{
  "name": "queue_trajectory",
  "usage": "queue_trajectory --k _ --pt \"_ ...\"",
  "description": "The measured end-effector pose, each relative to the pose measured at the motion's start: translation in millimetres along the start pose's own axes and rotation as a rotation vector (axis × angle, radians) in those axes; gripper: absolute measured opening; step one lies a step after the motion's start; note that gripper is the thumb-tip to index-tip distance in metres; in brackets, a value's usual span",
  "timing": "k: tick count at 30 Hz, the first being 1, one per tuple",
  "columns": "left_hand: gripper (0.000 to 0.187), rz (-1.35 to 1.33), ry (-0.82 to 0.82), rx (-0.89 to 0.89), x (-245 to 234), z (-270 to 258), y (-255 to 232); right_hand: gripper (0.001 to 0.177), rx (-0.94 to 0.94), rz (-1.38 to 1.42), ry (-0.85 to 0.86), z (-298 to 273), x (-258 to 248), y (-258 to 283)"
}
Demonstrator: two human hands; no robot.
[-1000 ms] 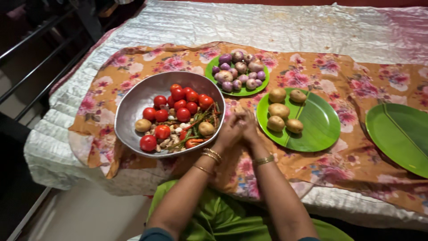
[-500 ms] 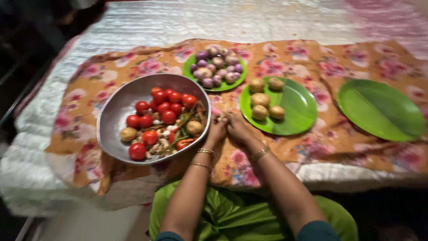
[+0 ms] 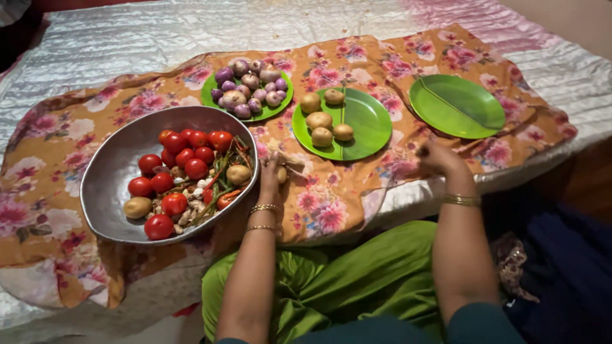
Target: The person peels potatoes by hand, removing the skin from several potatoes and placing the peeled ones on a green plate next to bowls of tomatoes and onions.
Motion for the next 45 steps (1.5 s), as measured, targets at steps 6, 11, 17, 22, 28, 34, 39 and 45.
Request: queue_trajectory --k 6,11,17,22,28,34,39,45 --pt "0.028 -0.346 -0.015 -0.152 -5 -2 7 0.086 0.228 -0.119 0.072 -23 39 -39" --pt "0.027 -0.502 0.108 -0.237 -31 3 36 0.059 0.169 0.051 -0.202 -41 43 -35" --pt "0.022 -0.411 -0.006 -0.192 -30 -8 46 0.053 0.307 0.049 -0.216 -92 32 -78" --pt "0.02 -0.325 0.028 0.069 -16 -8 44 0.051 0.5 0.025 -0.247 -142 21 -100" --pt "0.018 -0.237 0.03 0.126 4 -16 34 0.045 0.095 0.09 -0.62 -127 -16 21" --pt "0.015 -0.098 0.211 0.192 37 -25 -5 0.053 -0.544 0.515 0.187 -55 3 242" --pt "0.016 0.271 0.386 -0.003 57 -33 -57 0.074 -0.646 0.542 0.203 -38 31 288" --pt "0.014 0.11 0.289 0.033 41 -22 -39 0.054 -0.606 1.129 0.328 -12 59 256"
Point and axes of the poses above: each hand's wrist, its own z-axis towards the middle knuckle, its own x-axis out of the palm, y = z × x, the point moved 1 cm from there along z, towards the middle knuckle, and after that the axes turned 15 degrees about y, right-handed, at the moved point
